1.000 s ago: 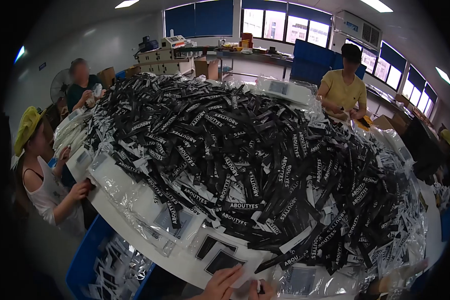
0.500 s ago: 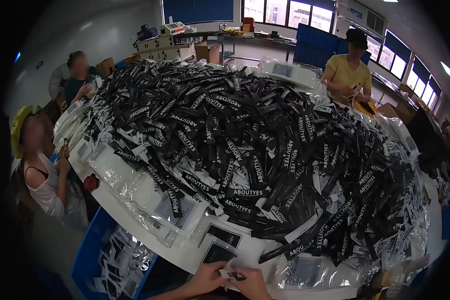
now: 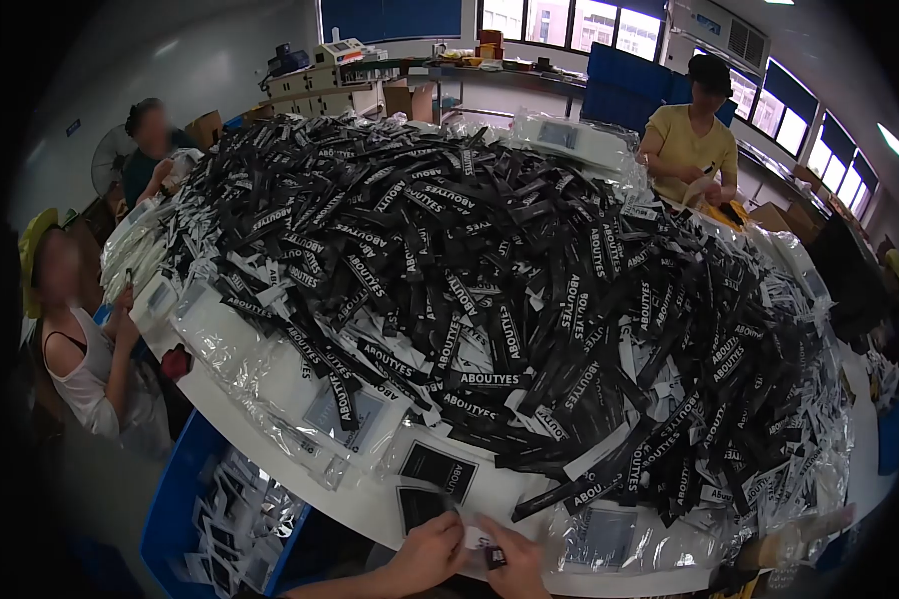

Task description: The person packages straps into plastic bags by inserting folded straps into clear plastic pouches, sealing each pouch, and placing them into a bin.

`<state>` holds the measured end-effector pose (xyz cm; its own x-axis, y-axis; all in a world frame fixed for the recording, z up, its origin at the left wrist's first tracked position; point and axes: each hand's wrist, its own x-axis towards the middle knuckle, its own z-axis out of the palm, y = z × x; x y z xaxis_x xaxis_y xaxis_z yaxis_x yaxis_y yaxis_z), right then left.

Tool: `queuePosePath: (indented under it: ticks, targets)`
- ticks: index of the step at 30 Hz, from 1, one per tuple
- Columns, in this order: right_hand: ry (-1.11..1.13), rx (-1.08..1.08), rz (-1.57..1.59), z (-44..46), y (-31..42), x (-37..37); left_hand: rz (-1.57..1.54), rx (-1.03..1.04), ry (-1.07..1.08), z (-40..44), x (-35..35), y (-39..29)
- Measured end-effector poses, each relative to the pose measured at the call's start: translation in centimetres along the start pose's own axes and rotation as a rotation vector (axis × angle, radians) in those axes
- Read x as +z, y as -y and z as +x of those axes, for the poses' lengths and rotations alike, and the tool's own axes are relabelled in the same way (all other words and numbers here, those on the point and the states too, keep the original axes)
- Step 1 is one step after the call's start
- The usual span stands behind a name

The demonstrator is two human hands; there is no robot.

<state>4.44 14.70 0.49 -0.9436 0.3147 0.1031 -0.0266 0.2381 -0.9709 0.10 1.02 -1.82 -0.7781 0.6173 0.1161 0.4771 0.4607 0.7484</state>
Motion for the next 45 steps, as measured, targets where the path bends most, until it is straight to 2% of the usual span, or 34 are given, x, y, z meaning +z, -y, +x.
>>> queuePosePath:
  ticks: [1,5,7,8,9,11,12,13,14,16,18,20,22,23,24,26,27,29,30,32,33,34,36,38,40,42,43,44,45]
  targets:
    - [-0.025,-0.011,0.014,-0.2,0.2,-0.5,0.034,-0.013,0.017,-0.1,0.0,-0.1]
    - [-0.082,-0.047,0.062,-0.6,1.4,-1.3,-0.029,0.089,-0.162,0.0,-1.2,-0.7]
    - [-0.042,-0.052,0.080,-0.7,2.2,-1.6,0.042,0.331,-0.442,0.2,-2.3,-1.6]
    - [-0.007,-0.049,0.099,-0.7,2.6,-1.9,0.030,0.413,-0.382,-0.3,-1.9,-0.9]
    - [0.041,-0.036,0.133,-0.7,2.7,-2.2,0.032,0.412,-0.363,-0.4,-1.9,-1.0]
    - [0.146,0.005,0.226,-0.7,1.8,-3.1,-0.019,0.600,-0.383,0.1,-1.9,-1.5]
    - [0.196,0.030,0.276,-0.8,1.2,-3.3,-0.022,0.600,-0.374,0.3,-2.3,-2.2]
    - [0.188,0.036,0.275,-0.9,1.0,-3.3,0.035,0.522,-0.250,0.4,-2.7,-3.2]
    - [0.137,0.173,0.335,-1.0,0.7,-3.3,0.089,0.445,-0.126,0.7,-3.0,-3.9]
    - [0.031,0.442,0.454,-1.3,0.4,-3.2,0.162,0.441,-0.163,1.2,-2.2,-3.1]
    - [0.014,0.414,0.441,-1.0,0.1,-2.9,0.165,0.347,-0.210,1.1,-1.2,-1.8]
    - [-0.016,0.210,0.234,-0.8,-0.7,-2.8,0.169,0.340,-0.187,0.7,-1.1,-1.3]
    - [-0.094,0.035,0.459,0.5,-0.5,-3.6,0.054,0.116,-0.103,0.9,-1.7,-1.1]
    - [-0.126,-0.031,0.577,1.2,-0.8,-4.1,0.088,0.101,-0.074,1.2,-2.1,-1.0]
    - [-0.123,0.036,0.844,1.2,0.1,-4.5,0.083,0.094,-0.060,1.2,-2.1,-0.9]
    - [-0.204,-0.142,0.943,1.6,0.2,-3.6,0.069,0.034,-0.023,1.1,-1.9,-0.9]
    - [-0.240,-0.138,0.934,1.8,1.1,-2.8,0.064,0.034,-0.016,1.1,-1.8,-1.1]
    - [-0.062,-0.102,0.986,1.9,0.6,-1.6,-0.075,0.049,-0.018,1.2,-1.7,-1.6]
    - [0.019,-0.022,0.831,2.0,0.5,-1.4,-0.073,0.050,-0.019,1.1,-1.8,-1.4]
    - [0.143,-0.096,0.390,2.0,-0.4,-0.8,0.044,0.155,-0.109,1.0,-2.1,-0.7]
    - [0.134,0.043,0.537,1.3,-0.5,-0.5,0.045,0.151,-0.111,1.0,-2.2,-0.6]
    - [0.137,0.048,0.536,1.0,-0.7,-0.3,0.074,0.178,-0.123,1.1,-2.4,-0.5]
    - [-0.016,0.189,0.710,0.3,-1.0,-0.3,0.094,0.203,-0.131,1.4,-3.0,-0.2]
    - [0.052,0.215,0.716,-0.1,-2.3,-0.7,-0.304,-0.078,-0.026,1.5,-4.3,0.6]
    - [0.122,0.233,0.730,0.0,-1.7,-0.7,-0.264,-0.089,0.006,1.3,-4.8,2.0]
    - [-0.192,0.072,0.494,0.7,-0.1,-0.8,-0.378,-0.111,0.099,1.5,-5.5,2.1]
    - [-0.254,-0.069,0.218,0.8,-1.4,-1.3,-0.376,-0.110,0.099,1.6,-5.6,2.2]
    - [-0.251,-0.064,0.216,0.8,-1.1,-1.8,-0.371,-0.160,0.107,1.5,-5.4,2.2]
    - [-0.024,0.000,0.010,0.8,-0.5,-2.3,-0.368,-0.213,0.119,1.2,-5.2,2.2]
